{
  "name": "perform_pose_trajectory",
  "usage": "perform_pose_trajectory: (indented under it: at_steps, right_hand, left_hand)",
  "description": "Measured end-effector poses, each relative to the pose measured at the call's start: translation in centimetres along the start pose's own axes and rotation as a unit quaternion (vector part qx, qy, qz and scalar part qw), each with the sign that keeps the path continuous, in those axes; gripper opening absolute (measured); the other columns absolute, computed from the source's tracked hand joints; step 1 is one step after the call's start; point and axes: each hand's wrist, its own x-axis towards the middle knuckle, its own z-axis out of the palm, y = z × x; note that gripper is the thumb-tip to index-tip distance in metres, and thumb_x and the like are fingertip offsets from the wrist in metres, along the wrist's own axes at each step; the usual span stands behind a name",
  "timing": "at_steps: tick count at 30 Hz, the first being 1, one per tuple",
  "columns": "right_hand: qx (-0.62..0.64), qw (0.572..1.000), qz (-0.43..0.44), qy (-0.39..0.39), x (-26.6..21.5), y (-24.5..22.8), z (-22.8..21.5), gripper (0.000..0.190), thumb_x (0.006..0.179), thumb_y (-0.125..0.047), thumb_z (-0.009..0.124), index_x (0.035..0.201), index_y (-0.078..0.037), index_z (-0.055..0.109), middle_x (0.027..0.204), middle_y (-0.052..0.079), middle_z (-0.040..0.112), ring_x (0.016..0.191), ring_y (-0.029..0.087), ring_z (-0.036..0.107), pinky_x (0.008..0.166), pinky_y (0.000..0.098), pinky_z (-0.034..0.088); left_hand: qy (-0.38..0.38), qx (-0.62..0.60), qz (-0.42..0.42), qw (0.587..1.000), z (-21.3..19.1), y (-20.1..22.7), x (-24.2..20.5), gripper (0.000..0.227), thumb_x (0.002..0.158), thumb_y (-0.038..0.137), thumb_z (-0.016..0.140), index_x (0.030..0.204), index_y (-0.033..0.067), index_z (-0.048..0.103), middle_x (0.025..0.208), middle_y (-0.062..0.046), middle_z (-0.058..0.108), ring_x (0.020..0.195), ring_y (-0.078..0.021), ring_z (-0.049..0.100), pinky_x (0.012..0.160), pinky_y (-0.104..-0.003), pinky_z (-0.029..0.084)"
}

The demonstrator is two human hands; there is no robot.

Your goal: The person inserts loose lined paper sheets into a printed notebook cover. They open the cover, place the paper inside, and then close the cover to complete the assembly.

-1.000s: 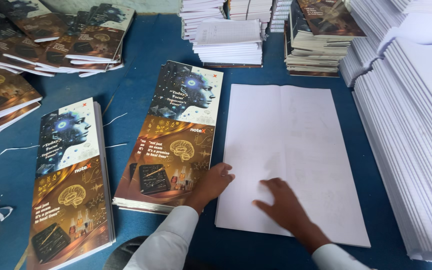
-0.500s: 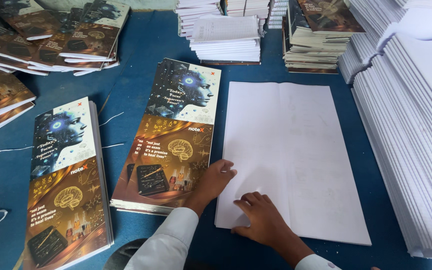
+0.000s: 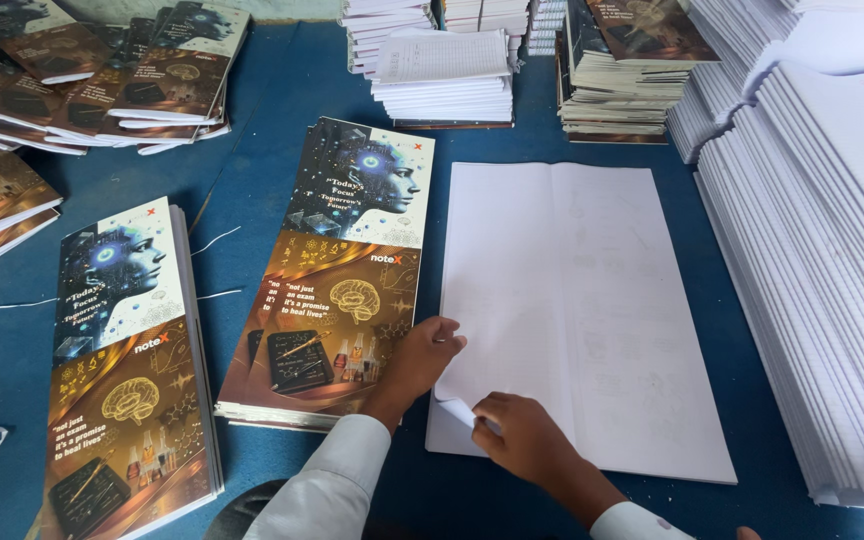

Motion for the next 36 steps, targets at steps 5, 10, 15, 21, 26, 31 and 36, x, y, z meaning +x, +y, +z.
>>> perform_pose_trajectory:
  at_steps: [5,10,15,21,26,31,36]
  right_hand:
    - [0.033,0.998,0.048,0.038,0.2,0.5,-0.7,0.02,0.087,-0.019,0.068,0.096,-0.003,0.076,0.092,0.011,0.077,0.077,0.026,0.073,0.071,0.0371,0.057]
    - [0.064,0.993,0.083,0.06,0.6,1.2,-1.6,0.021,0.085,-0.023,0.073,0.09,-0.003,0.078,0.086,0.01,0.079,0.077,0.022,0.075,0.073,0.0346,0.058]
    - [0.12,0.979,0.139,0.084,0.7,0.9,-2.3,0.022,0.081,-0.025,0.08,0.083,-0.003,0.08,0.076,0.009,0.078,0.071,0.017,0.071,0.072,0.0297,0.055]
    - [0.201,0.956,0.179,0.118,0.8,1.1,-2.7,0.031,0.088,-0.035,0.074,0.085,-0.005,0.075,0.071,0.005,0.067,0.066,0.013,0.056,0.063,0.0297,0.047]
    - [0.28,0.935,0.148,0.157,1.2,3.2,-1.3,0.036,0.096,-0.041,0.063,0.088,-0.006,0.069,0.074,0.003,0.064,0.072,0.011,0.055,0.068,0.0272,0.046]
    - [0.323,0.926,0.113,0.163,1.0,4.0,-0.7,0.039,0.098,-0.044,0.061,0.087,-0.006,0.067,0.073,0.002,0.058,0.072,0.011,0.049,0.068,0.0285,0.043]
    - [0.342,0.922,0.107,0.147,1.0,3.8,-0.5,0.037,0.095,-0.043,0.062,0.092,-0.007,0.071,0.078,0.001,0.066,0.076,0.01,0.056,0.071,0.0291,0.047]
  left_hand:
    - [0.016,-0.021,0.017,1.0,-0.1,0.3,-0.1,0.047,0.09,0.032,0.066,0.13,0.0058,0.063,0.128,-0.017,0.069,0.12,-0.0255,0.066,0.1,-0.037,0.052]
    - [0.025,-0.01,-0.001,1.0,0.1,0.1,0.2,0.047,0.09,0.032,0.067,0.129,0.0055,0.064,0.129,-0.016,0.068,0.122,-0.0247,0.066,0.102,-0.036,0.051]
    - [0.043,0.023,0.005,0.999,0.4,0.2,0.1,0.047,0.091,0.034,0.067,0.127,0.0046,0.064,0.116,-0.015,0.071,0.108,-0.024,0.068,0.093,-0.036,0.054]
    - [0.084,0.051,-0.011,0.995,0.8,0.2,0.0,0.052,0.092,0.044,0.064,0.122,0.0019,0.067,0.095,-0.014,0.074,0.087,-0.0241,0.071,0.081,-0.038,0.056]
    - [0.111,0.133,-0.025,0.985,1.7,0.0,0.3,0.057,0.091,0.046,0.067,0.125,0.0007,0.063,0.104,-0.015,0.069,0.096,-0.0287,0.069,0.087,-0.041,0.054]
    - [0.076,0.094,-0.103,0.987,1.5,1.8,-1.1,0.063,0.091,0.045,0.068,0.129,-0.0035,0.058,0.105,-0.022,0.072,0.081,-0.0279,0.073,0.069,-0.038,0.058]
    - [0.048,-0.071,-0.181,0.98,1.0,2.9,-1.7,0.064,0.088,0.028,0.069,0.141,0.0008,0.044,0.105,-0.022,0.07,0.069,-0.0238,0.074,0.054,-0.035,0.061]
